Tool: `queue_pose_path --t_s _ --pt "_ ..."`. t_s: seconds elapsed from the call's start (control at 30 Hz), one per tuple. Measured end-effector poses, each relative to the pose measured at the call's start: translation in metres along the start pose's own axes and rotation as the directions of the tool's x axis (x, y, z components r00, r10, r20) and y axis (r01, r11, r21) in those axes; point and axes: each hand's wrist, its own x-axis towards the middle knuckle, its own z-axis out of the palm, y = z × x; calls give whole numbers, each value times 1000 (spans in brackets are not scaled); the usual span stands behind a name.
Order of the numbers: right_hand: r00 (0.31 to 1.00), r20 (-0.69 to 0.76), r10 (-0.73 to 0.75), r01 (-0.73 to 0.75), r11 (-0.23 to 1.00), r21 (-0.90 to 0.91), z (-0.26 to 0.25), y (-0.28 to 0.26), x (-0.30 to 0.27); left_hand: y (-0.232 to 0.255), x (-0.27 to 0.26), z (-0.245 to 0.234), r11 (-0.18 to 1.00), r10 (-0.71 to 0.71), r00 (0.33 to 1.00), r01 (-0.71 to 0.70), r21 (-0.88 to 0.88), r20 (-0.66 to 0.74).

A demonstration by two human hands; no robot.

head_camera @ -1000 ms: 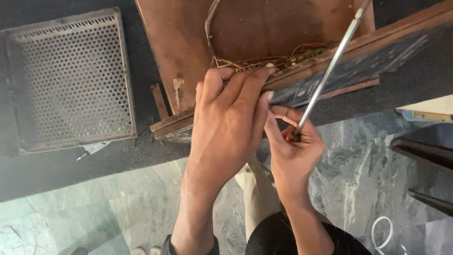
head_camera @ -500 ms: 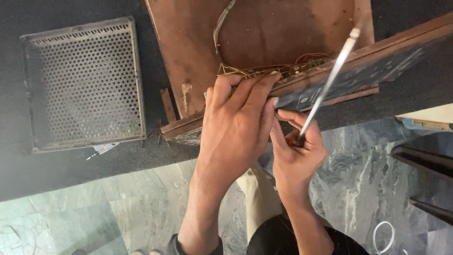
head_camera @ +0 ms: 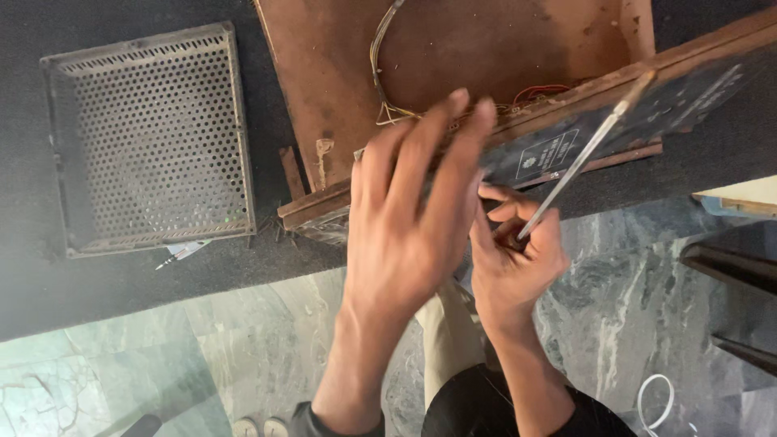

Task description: The person uses a screwdriver to remove screws from the back panel of a wooden electronic device, then manipulates internal wires and components. The person continues to unscrew and adjust parts of the device throughout the clip.

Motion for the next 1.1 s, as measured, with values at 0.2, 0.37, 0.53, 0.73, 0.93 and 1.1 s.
queue_pose_path --t_s 0.2,0.37,0.53,0.73,0.93,1.1 --pt "998 16 62 -63 992 109 -16 8 8 3 -37 18 998 27 999 -26 55 -24" --pt "995 27 92 -93 995 22 -22 13 16 -5 -49 44 988 71 994 -59 141 -88" --pt "996 77 38 -32 997 -75 -29 12 17 -10 -47 53 985 117 985 -98 144 -130" --pt "994 94 50 -46 998 -38 -31 9 17 -16 -46 54 962 203 967 -168 215 -153" --pt "989 140 41 -37 999 -33 -28 4 17 -11 -44 64 972 134 971 -89 217 -200" --pt "986 150 71 -69 997 -23 -25 1 13 -12 -46 58 970 167 969 -129 204 -181"
